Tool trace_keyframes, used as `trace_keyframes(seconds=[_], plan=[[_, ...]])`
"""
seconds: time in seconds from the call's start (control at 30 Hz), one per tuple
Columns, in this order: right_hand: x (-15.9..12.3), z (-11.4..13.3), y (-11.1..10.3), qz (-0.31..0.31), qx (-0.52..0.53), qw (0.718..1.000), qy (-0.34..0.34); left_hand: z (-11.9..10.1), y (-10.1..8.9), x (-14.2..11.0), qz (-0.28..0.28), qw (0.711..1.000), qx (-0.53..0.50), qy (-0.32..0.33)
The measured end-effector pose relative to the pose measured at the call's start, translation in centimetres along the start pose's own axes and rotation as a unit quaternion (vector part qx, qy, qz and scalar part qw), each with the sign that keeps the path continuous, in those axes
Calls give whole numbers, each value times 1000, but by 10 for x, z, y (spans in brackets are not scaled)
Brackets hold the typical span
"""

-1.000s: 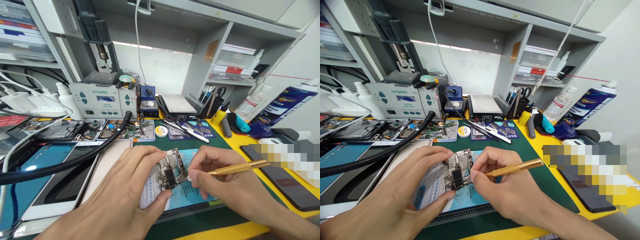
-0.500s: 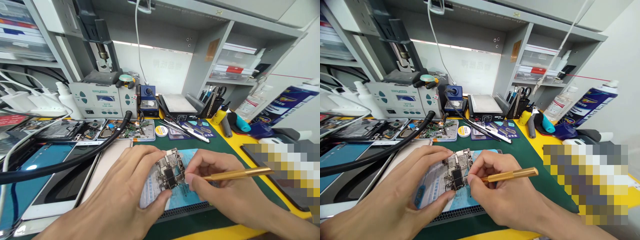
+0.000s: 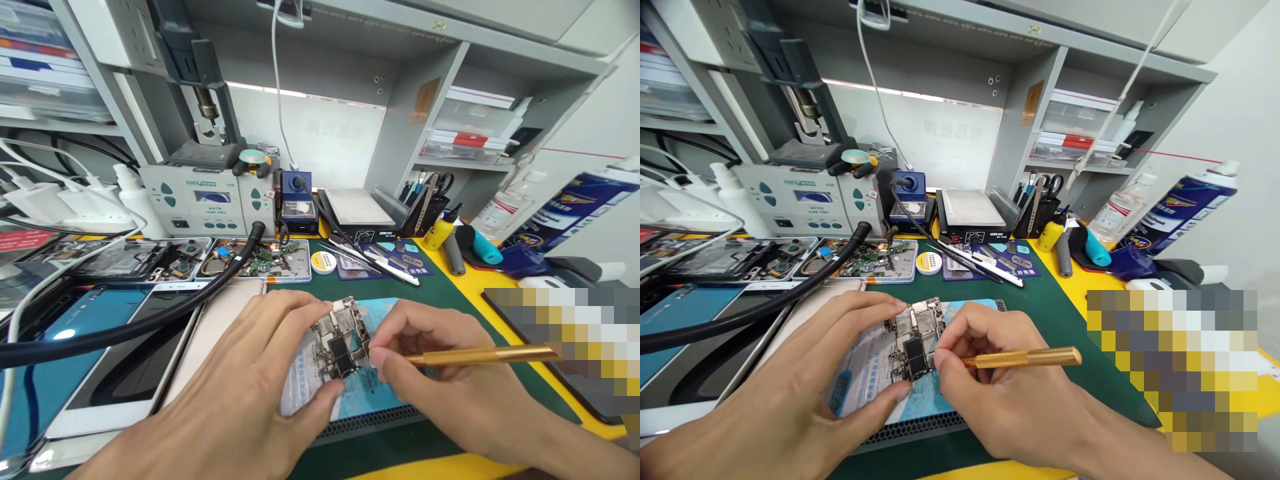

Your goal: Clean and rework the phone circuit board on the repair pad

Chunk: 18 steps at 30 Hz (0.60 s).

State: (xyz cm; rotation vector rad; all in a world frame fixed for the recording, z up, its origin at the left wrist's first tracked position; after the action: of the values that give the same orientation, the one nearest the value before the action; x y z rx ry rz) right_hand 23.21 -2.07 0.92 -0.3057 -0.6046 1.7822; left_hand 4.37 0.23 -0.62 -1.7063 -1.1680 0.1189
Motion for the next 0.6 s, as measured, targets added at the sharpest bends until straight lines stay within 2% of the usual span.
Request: trace_keyframes(seconds=[0.37,0.47,0.6], plan=[[-1,2,0,0,-23,999,-27,-2,0,0,-6,1000,1,6],[-2,6,1,-13,-58,995,-84,-2,0,-1,-7,1000,3,5],[-4,14,2,-63,-127,974,-178,-1,-1,-2,-4,1000,0,6]])
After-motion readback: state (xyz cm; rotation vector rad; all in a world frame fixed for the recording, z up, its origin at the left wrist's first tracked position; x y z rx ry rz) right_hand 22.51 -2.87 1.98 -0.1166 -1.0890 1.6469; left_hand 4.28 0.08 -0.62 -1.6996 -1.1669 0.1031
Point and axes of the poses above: each hand's wrist, its own x-axis towards the middle knuckle, its own y-axis out of the palm, z = x × y, the point moved 5 cm from there along x, towards the middle knuckle, and after that the axes turned 8 degrees about -y, right-handed, at the moved point
